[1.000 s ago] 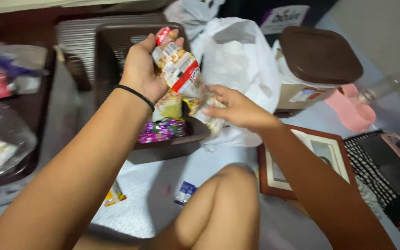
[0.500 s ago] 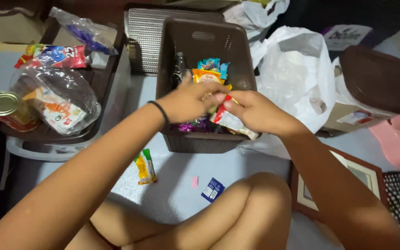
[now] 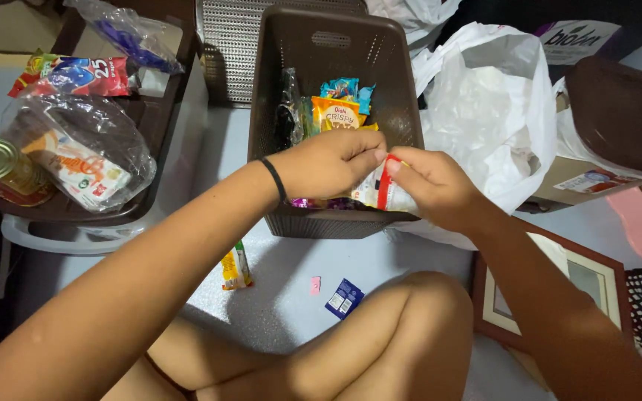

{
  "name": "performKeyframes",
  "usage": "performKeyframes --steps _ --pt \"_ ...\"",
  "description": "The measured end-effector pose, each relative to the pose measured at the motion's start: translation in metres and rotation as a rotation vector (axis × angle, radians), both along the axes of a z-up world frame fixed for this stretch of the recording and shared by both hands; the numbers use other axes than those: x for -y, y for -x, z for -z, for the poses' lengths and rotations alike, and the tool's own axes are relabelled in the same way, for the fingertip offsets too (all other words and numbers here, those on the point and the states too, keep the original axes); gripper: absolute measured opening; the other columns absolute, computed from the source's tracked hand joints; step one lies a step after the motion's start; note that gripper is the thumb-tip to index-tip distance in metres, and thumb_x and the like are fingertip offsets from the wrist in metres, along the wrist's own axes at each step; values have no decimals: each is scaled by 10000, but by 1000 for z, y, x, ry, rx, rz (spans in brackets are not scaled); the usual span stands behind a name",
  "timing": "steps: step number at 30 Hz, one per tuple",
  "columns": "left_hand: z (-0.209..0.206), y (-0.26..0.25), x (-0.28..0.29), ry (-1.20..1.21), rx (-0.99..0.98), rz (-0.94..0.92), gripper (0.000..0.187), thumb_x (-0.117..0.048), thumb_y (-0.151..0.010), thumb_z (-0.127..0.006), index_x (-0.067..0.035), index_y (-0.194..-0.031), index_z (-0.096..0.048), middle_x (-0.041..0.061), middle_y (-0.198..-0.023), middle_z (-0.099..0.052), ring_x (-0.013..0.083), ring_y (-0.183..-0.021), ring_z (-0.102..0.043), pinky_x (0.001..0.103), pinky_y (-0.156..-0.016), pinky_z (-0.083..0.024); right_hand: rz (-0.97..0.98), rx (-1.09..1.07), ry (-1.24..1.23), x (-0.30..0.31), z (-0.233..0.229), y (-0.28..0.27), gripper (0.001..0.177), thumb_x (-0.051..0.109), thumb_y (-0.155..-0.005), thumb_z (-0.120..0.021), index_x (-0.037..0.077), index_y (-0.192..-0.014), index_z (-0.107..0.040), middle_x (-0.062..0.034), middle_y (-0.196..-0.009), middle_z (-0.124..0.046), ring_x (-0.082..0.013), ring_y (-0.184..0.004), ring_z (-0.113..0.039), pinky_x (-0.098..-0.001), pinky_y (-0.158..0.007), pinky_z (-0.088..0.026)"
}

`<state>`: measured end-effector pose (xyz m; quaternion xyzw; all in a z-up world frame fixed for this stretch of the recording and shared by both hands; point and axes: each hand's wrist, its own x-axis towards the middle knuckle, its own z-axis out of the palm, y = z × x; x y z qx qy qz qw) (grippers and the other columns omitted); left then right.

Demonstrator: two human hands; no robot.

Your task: Organizing various snack bags, canned items, and other household goods into plastic bins and baskets while sitting on the floor.

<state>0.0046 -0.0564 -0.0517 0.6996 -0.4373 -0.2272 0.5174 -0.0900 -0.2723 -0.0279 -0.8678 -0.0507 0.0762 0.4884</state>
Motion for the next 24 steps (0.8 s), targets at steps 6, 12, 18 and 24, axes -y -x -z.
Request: performKeyframes --steps 6,12,18,24 --pt "6 19 16 306 -223 -65 253 -276 -1126 -451 -83 -993 -549 -43 -681 -433 73 -521 -384 270 -441 -343 42 83 -414 -5 4 3 273 235 -1046 -518 -2 -1100 -643 15 -942 -658 -46 -845 -567 -237 -754 -459" --pt "7 22 31 474 -307 -103 230 -256 -1137 -470 -75 -1040 -574 -67 -793 -466 41 -714 -417 250 -638 -403 2 130 -583 -8 0 -1 266 238 -1083 -529 -7 -1086 -632 -30 -980 -672 -75 -874 -597 -259 -791 -490" --pt "1 8 9 177 595 -221 186 -243 -1087 -525 -68 -1048 -570 77 -768 -623 299 -750 -615 403 -744 -469 37 187 144 -2 -5 0 306 282 -1089 -494 13 -1008 -616 -94 -732 -539 -136 -651 -474 -328 -600 -414" --pt "-17 12 8 83 633 -207 146 -207 -1006 -568 -66 -971 -586 148 -759 -648 349 -729 -642 427 -696 -464 5 416 309 -9 -4 3 247 234 -1076 -491 28 -1007 -607 -109 -716 -565 -127 -663 -498 -322 -639 -456"
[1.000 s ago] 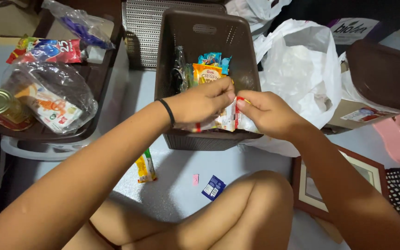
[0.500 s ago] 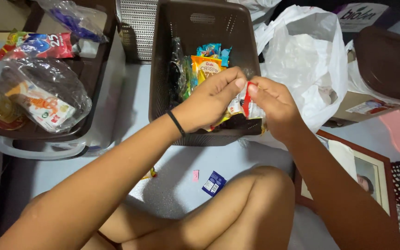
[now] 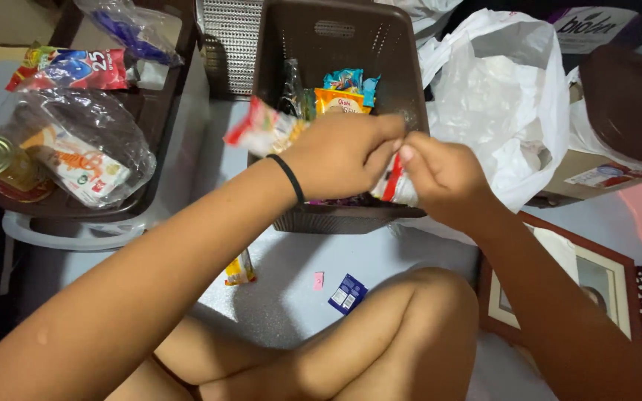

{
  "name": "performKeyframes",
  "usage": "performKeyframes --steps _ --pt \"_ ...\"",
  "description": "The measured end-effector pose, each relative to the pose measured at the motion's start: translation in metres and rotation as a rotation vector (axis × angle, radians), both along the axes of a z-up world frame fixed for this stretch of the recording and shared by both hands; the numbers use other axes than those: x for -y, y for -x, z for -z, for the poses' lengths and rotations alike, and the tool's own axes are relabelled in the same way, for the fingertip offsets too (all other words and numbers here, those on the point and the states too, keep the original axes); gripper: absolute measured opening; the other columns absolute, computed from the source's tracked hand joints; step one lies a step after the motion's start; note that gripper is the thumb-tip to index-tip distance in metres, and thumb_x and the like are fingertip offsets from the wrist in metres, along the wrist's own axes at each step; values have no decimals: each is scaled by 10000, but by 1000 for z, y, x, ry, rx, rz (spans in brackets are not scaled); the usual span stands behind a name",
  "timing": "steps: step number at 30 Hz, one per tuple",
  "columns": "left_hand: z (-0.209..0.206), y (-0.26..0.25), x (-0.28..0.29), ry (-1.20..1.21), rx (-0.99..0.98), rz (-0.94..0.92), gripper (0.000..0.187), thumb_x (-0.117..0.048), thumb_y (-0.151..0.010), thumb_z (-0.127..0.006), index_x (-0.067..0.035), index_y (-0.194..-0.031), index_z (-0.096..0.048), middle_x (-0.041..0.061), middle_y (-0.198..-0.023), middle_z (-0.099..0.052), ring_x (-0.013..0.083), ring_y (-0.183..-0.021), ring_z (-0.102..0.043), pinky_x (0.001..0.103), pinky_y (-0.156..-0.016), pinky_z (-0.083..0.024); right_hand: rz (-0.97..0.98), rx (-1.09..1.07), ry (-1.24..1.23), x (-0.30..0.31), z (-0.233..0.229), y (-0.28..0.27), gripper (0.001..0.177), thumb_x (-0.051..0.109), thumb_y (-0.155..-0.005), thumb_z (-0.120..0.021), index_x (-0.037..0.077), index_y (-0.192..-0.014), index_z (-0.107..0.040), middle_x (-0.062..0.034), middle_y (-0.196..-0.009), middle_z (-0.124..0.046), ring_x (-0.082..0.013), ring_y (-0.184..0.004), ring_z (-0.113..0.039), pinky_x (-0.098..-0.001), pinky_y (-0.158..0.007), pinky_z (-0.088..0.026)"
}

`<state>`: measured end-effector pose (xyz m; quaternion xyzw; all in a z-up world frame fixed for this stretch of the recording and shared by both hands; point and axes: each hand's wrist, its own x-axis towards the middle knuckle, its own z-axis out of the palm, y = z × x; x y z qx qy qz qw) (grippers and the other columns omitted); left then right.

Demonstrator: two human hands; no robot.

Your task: Organizing various snack bags, canned items, and other household goods into plastic bins and baskets while sitting on the floor.

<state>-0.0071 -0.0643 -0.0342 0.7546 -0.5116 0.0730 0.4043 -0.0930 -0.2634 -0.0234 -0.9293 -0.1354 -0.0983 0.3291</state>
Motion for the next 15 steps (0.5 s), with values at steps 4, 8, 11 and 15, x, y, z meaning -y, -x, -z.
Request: performKeyframes --steps 4,8,11,15 --pt "12 7 13 239 -420 23 177 -214 -1063 -539 -55 -1024 -607 165 -747 -573 337 -710 -582 409 -638 -495 32 68 -321 -1 11 1 247 204 -1139 -485 25 -1029 -613 -46 -839 -568 -84 -808 -491 -281 -729 -459" --pt "14 6 15 306 -445 86 214 -244 -1112 -529 -45 -1075 -600 161 -825 -587 343 -796 -582 429 -717 -504 -57 -106 -534 6 10 -6 255 250 -1122 -495 51 -1034 -628 33 -867 -598 -40 -791 -504 -232 -703 -449" --pt "2 -6 -5 -6 -272 30 280 -329 -1013 -614 -55 -1071 -602 143 -830 -678 312 -809 -690 418 -747 -539 -107 -365 -464 17 4 -10 228 279 -1004 -606 60 -998 -669 44 -828 -645 -21 -732 -538 -223 -633 -467" --pt "-22 -11 -12 -386 -162 75 397 -442 -876 -731 -89 -1045 -666 169 -839 -724 336 -868 -706 441 -817 -522 -66 -539 -85 18 -8 -8 240 294 -908 -734 58 -936 -764 15 -713 -653 -24 -654 -517 -240 -560 -453"
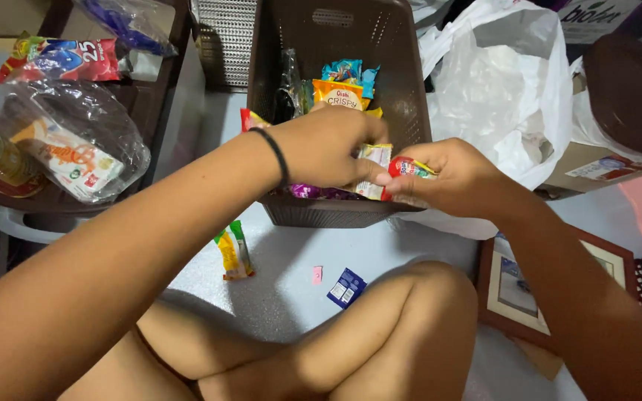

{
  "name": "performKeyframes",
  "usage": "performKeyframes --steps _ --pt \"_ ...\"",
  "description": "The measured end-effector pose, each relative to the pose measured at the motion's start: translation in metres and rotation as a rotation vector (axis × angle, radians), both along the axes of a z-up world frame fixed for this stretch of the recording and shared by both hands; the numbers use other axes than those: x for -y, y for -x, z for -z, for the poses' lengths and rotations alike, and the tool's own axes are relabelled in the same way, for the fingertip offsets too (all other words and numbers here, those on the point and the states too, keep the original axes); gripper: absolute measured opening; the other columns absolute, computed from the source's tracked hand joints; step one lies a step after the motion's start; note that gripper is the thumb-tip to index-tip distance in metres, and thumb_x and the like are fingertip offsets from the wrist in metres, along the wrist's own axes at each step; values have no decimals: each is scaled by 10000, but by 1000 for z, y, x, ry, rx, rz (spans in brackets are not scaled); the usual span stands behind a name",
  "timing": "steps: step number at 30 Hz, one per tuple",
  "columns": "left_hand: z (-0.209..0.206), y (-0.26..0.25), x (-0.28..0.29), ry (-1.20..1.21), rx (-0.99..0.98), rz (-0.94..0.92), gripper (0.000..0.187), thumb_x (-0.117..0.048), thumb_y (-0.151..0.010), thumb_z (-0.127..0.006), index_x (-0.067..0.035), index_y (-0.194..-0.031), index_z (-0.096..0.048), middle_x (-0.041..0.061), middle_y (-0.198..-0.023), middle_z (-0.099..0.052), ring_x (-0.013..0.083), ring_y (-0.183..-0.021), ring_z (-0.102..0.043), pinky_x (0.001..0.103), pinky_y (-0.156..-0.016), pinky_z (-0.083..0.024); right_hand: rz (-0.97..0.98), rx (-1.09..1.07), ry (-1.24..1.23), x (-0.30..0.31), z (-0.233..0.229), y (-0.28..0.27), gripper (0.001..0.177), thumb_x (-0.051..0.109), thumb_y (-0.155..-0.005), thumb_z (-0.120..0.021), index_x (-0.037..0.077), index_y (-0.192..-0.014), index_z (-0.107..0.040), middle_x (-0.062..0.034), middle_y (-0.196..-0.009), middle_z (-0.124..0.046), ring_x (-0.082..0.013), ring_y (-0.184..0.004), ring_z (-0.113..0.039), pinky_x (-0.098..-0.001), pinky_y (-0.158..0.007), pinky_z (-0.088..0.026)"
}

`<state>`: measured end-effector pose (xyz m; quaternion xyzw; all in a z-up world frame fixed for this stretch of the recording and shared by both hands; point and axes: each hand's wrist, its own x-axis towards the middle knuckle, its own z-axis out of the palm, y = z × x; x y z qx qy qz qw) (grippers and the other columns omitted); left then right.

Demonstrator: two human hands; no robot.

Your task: Organizing various snack bags, canned items, and other household goods into plastic bins and baskets while sitting on the floor.

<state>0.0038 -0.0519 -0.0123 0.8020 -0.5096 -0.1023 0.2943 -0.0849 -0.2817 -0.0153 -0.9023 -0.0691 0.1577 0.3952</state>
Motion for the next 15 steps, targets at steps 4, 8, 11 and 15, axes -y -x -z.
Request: performKeyframes --steps 4,8,11,15 --pt "-6 4 5 -12 -7 64 275 -370 -931 -697 -96 -944 -718 102 -778 -715 281 -828 -695 412 -805 -503 110 -33 15 -4 -2 2 278 289 -980 -676 35 -911 -761 14 -653 -531 -58 -615 -422 -263 -519 -364" --pt "15 5 8 257 -545 61 249 -294 -1028 -649 -47 -1014 -673 25 -753 -582 174 -703 -572 357 -640 -491 41 232 -147 6 4 7 245 256 -1014 -636 41 -947 -732 53 -734 -617 -30 -678 -488 -219 -584 -415" --pt "31 1 15 599 -371 255 233 -244 -1113 -629 -27 -1049 -683 -28 -884 -605 74 -825 -568 273 -725 -510 164 240 -216 11 10 9 232 255 -1020 -638 42 -967 -713 34 -736 -572 -47 -666 -474 -227 -579 -393" --pt "27 3 14 551 -566 157 232 -253 -1083 -632 -28 -1058 -680 -41 -762 -556 92 -657 -498 300 -573 -436 105 360 -363 10 13 10 229 248 -1067 -624 31 -1023 -684 45 -852 -600 -26 -781 -509 -206 -678 -429"
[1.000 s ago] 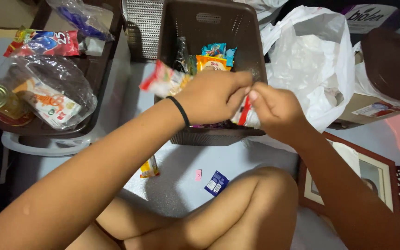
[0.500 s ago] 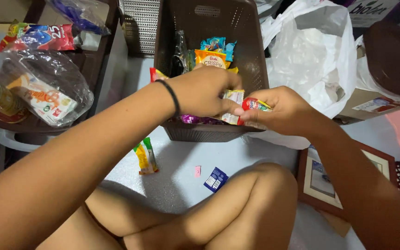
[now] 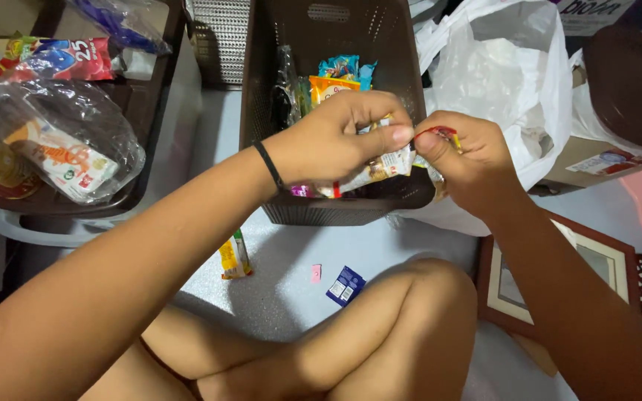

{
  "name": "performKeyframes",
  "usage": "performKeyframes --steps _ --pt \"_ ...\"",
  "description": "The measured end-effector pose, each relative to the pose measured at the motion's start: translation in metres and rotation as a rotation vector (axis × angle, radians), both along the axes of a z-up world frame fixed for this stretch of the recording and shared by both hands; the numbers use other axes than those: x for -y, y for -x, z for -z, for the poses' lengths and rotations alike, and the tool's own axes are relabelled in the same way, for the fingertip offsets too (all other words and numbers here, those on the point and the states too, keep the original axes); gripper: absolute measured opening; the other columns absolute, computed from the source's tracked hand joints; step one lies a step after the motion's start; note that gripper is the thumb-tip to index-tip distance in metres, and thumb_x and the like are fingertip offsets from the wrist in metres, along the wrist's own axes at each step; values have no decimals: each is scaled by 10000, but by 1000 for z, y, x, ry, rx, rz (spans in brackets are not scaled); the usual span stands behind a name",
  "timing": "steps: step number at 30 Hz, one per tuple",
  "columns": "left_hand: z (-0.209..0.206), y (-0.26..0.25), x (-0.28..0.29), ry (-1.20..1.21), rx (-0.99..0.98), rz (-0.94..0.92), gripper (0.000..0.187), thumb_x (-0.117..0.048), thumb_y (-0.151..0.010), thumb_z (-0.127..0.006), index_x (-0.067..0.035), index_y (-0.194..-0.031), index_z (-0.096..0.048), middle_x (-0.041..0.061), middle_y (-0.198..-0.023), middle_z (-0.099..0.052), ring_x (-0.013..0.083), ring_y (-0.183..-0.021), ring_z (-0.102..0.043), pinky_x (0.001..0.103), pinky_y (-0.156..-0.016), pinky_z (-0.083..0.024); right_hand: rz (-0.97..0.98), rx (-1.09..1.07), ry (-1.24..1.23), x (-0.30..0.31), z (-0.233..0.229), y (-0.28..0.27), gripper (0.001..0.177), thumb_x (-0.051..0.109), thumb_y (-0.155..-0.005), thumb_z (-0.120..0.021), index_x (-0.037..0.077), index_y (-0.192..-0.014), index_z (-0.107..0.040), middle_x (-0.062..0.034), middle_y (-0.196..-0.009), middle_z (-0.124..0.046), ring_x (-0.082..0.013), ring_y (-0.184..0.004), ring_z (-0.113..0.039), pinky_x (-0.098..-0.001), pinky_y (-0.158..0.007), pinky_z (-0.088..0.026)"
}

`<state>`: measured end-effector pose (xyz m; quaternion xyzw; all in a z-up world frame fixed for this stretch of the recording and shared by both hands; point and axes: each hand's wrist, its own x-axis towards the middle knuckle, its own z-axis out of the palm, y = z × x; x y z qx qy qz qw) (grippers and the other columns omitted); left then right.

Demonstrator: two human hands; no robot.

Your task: Organizing various snack bags, canned items, and other household goods into plastic bins and baskets while sitting on the floor.

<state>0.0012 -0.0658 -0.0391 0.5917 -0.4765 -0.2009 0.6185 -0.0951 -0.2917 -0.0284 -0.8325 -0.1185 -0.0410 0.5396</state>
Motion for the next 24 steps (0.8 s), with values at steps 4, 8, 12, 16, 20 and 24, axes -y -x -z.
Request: performKeyframes --steps 4,8,12,16,20,24 --pt "-21 -3 -5 -362 -51 -24 259 -305 -980 -615 -54 -1020 -662 -26 -625 -592 128 -512 -559 327 -474 -471 -25 -180 197 -1 -17 -5 205 234 -1015 -631 42 -1015 -701 24 -765 -609 -44 -700 -496 -239 -602 -424" --pt "-28 -11 -5 -387 407 6 303 -373 -957 -711 -73 -997 -697 14 -657 -679 103 -564 -653 287 -529 -515 -213 16 382 -9 -29 -6 168 177 -1015 -617 21 -1011 -681 5 -874 -661 -57 -779 -573 -241 -696 -478" --pt "-42 -7 -7 -572 299 -52 256 -357 -934 -677 -109 -977 -722 24 -630 -651 120 -516 -610 323 -481 -497 -22 -234 377 -15 -27 -5 171 173 -982 -600 50 -987 -719 -3 -708 -673 -64 -649 -548 -255 -586 -454" --pt "-33 0 -4 -441 116 -95 254 -315 -972 -643 -74 -972 -725 -2 -591 -599 95 -481 -544 283 -460 -474 11 -142 210 -10 -18 -3 162 166 -1012 -609 36 -995 -705 6 -746 -666 -41 -670 -547 -228 -574 -441" --pt "-14 -1 5 -133 49 -99 208 -254 -1026 -657 -58 -1017 -726 -36 -652 -564 59 -550 -483 275 -473 -402 101 -144 72 -4 -18 2 175 190 -1033 -588 52 -1002 -690 4 -749 -650 -55 -581 -523 -235 -483 -427" --pt "-21 -1 2 -338 -15 -98 222 -290 -987 -643 -73 -982 -691 -5 -589 -564 103 -491 -514 301 -446 -425 82 -275 157 -5 -31 -2 166 227 -996 -610 87 -1024 -695 7 -739 -667 -56 -556 -530 -239 -467 -449"
